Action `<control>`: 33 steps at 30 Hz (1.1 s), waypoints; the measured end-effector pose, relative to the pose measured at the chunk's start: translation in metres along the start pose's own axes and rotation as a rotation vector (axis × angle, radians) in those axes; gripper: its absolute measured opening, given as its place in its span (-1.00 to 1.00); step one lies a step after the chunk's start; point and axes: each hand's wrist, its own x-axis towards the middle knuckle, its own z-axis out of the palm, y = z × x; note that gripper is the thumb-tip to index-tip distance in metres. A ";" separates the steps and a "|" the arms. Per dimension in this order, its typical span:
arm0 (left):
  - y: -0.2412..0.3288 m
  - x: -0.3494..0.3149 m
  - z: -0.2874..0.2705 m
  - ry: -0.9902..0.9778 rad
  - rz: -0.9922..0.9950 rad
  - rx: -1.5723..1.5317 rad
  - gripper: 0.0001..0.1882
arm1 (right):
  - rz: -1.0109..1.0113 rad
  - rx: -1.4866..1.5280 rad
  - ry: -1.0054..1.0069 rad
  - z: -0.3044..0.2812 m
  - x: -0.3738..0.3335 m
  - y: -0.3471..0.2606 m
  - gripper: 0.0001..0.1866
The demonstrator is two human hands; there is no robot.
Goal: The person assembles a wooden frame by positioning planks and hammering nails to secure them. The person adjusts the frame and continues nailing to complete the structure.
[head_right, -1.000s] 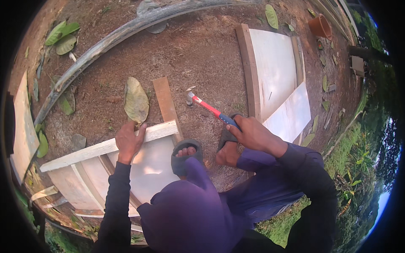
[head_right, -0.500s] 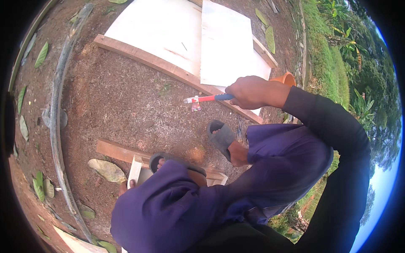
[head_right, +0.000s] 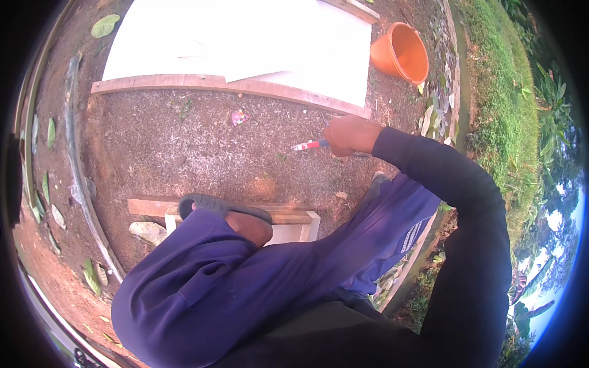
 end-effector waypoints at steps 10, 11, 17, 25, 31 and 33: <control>-0.015 -0.010 0.004 0.144 -0.046 0.091 -0.14 | -0.014 0.420 0.509 0.115 -0.022 -0.014 -0.83; 0.000 -0.019 0.001 0.142 -0.038 0.078 -0.09 | -0.021 0.415 0.507 0.122 -0.025 -0.008 -0.82; -0.002 -0.019 0.011 0.114 0.062 0.034 -0.17 | 0.074 0.432 0.350 0.116 -0.028 0.008 -0.76; -0.023 -0.012 0.006 0.196 0.057 0.054 -0.23 | -0.091 0.313 0.387 0.104 -0.016 0.037 -0.74; -0.027 -0.017 0.004 0.301 0.108 0.024 -0.18 | -0.211 0.241 0.427 0.095 -0.009 0.042 -0.74; -0.034 -0.013 0.012 0.326 0.115 0.031 -0.21 | -0.186 0.263 0.363 0.087 -0.011 0.047 -0.73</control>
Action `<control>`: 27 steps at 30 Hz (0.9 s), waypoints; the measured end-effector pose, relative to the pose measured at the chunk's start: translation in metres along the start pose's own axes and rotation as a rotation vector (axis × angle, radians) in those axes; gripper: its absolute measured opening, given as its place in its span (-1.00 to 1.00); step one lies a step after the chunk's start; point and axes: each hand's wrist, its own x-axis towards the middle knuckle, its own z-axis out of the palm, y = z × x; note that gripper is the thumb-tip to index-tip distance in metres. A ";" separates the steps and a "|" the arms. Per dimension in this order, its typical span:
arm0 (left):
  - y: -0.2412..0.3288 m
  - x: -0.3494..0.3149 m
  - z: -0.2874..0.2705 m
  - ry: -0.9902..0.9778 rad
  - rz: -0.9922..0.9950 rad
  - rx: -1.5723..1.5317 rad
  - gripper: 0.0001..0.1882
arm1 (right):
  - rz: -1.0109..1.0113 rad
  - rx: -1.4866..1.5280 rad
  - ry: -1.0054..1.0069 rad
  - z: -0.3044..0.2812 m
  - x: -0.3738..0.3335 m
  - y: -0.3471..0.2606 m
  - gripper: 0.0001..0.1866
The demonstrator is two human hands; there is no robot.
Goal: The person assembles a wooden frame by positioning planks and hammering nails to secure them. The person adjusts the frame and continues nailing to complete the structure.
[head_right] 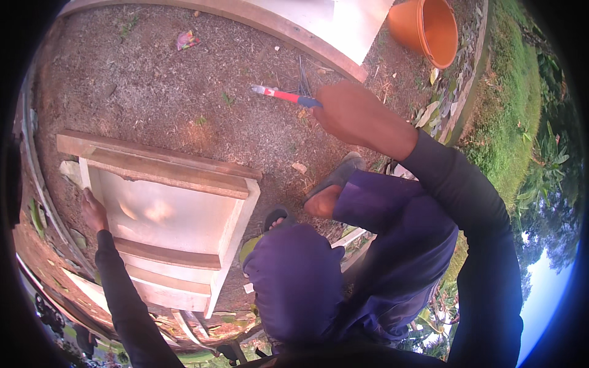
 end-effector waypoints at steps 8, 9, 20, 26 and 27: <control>-0.002 0.013 0.005 0.103 0.050 0.005 -0.26 | -0.065 -0.088 -0.058 -0.022 0.007 0.054 -0.68; 0.004 0.020 0.002 0.154 0.062 -0.020 -0.26 | -0.101 -0.105 -0.036 -0.024 0.006 0.069 -0.67; 0.212 -0.214 0.011 0.361 0.265 -0.593 -0.11 | -0.110 0.642 0.301 0.214 -0.036 0.134 -0.65; 0.276 -0.367 0.044 0.018 0.723 -0.036 0.07 | -0.178 0.795 0.472 0.267 -0.032 0.091 -0.70; 0.272 -0.369 0.058 0.034 0.700 -0.067 0.06 | -0.191 0.790 0.480 0.269 -0.031 0.092 -0.70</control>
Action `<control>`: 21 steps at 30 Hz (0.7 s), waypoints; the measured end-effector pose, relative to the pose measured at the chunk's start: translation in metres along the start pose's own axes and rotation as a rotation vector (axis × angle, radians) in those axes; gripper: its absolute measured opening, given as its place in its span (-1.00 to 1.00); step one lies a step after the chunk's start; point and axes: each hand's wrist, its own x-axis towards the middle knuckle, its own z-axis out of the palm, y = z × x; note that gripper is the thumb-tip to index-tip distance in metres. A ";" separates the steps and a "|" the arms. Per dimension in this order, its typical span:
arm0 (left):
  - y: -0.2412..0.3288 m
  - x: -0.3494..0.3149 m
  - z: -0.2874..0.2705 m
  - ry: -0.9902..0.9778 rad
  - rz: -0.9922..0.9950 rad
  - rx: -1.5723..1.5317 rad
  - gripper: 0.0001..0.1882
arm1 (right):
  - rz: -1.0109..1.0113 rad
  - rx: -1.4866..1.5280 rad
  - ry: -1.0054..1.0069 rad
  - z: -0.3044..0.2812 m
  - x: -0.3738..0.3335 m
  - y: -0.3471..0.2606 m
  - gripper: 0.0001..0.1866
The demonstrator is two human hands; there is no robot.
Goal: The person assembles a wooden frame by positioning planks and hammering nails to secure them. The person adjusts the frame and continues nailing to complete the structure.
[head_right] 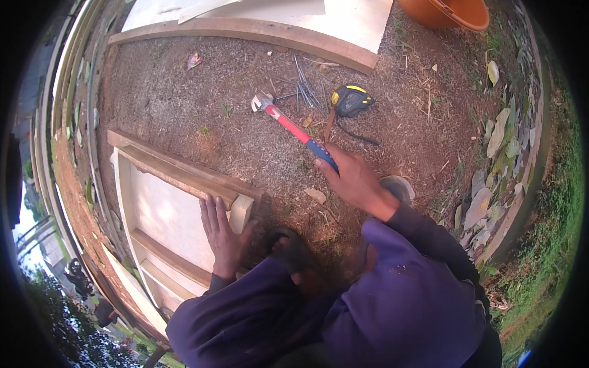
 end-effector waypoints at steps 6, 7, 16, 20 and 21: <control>0.011 0.013 0.010 0.064 -0.045 -0.122 -0.05 | -0.136 -0.122 0.153 -0.010 0.004 0.019 -0.57; 0.009 0.016 0.012 0.082 -0.050 -0.131 -0.07 | -0.173 -0.171 0.178 -0.012 0.005 0.021 -0.55; -0.047 0.056 -0.011 0.221 -0.148 -0.094 -0.12 | -0.487 -0.533 0.285 0.012 -0.011 0.029 -0.55; -0.058 0.063 -0.009 0.286 -0.165 -0.130 -0.12 | -0.568 -0.562 0.237 0.016 0.002 0.024 -0.66; -0.058 0.062 -0.006 0.297 -0.167 -0.143 -0.12 | -0.572 -0.563 0.242 0.013 0.009 0.022 -0.70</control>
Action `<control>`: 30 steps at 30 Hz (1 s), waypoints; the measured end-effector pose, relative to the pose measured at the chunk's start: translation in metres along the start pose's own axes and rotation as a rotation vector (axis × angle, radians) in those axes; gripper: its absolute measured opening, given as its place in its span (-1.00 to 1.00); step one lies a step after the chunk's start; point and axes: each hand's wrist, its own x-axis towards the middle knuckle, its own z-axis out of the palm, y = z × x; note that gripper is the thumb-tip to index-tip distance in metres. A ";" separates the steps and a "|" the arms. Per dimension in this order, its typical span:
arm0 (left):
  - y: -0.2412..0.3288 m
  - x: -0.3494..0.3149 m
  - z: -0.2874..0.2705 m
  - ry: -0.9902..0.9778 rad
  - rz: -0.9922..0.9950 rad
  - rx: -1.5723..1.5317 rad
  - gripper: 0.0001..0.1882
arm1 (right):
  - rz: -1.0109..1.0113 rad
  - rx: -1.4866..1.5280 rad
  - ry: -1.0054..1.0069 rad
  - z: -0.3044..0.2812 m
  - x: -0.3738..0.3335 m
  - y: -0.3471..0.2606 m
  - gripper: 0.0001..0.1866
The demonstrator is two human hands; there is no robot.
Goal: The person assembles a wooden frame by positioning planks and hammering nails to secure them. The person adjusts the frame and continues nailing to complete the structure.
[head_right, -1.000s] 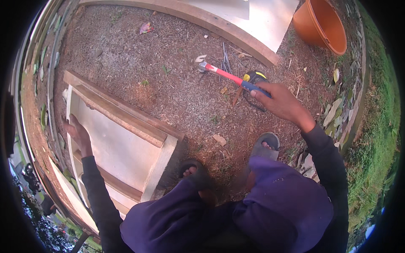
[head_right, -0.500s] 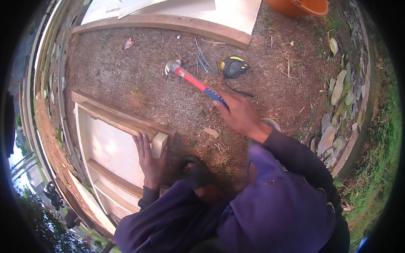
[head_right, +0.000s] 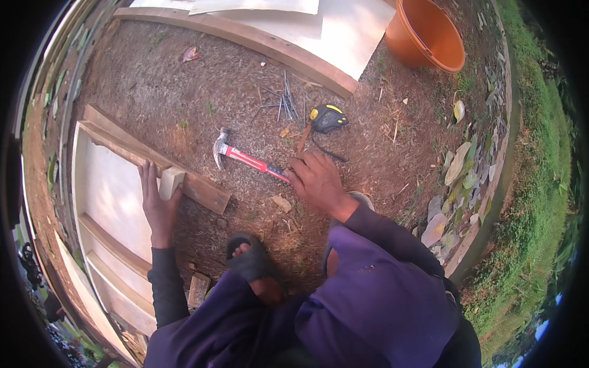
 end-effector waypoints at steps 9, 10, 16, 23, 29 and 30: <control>0.005 0.000 -0.002 0.020 -0.023 0.018 -0.12 | 0.178 -0.331 -0.259 0.006 0.072 0.035 -0.88; 0.006 0.001 -0.001 0.029 -0.024 0.020 -0.11 | 0.202 -0.344 -0.271 0.007 0.074 0.036 -0.88; 0.013 -0.003 0.000 0.024 -0.084 0.047 -0.07 | 0.247 -0.358 -0.219 0.020 0.078 0.049 -0.79; 0.121 -0.035 0.014 0.035 -0.174 -0.413 -0.53 | 0.359 0.050 -0.272 -0.005 0.070 0.013 -0.65; 0.161 -0.043 0.047 -0.301 -0.815 -1.375 -0.65 | 0.426 1.060 -0.356 0.002 0.035 -0.046 -0.85; 0.159 -0.047 0.047 -0.289 -0.822 -1.464 -0.68 | 0.382 1.125 -0.376 0.009 0.030 -0.051 -0.89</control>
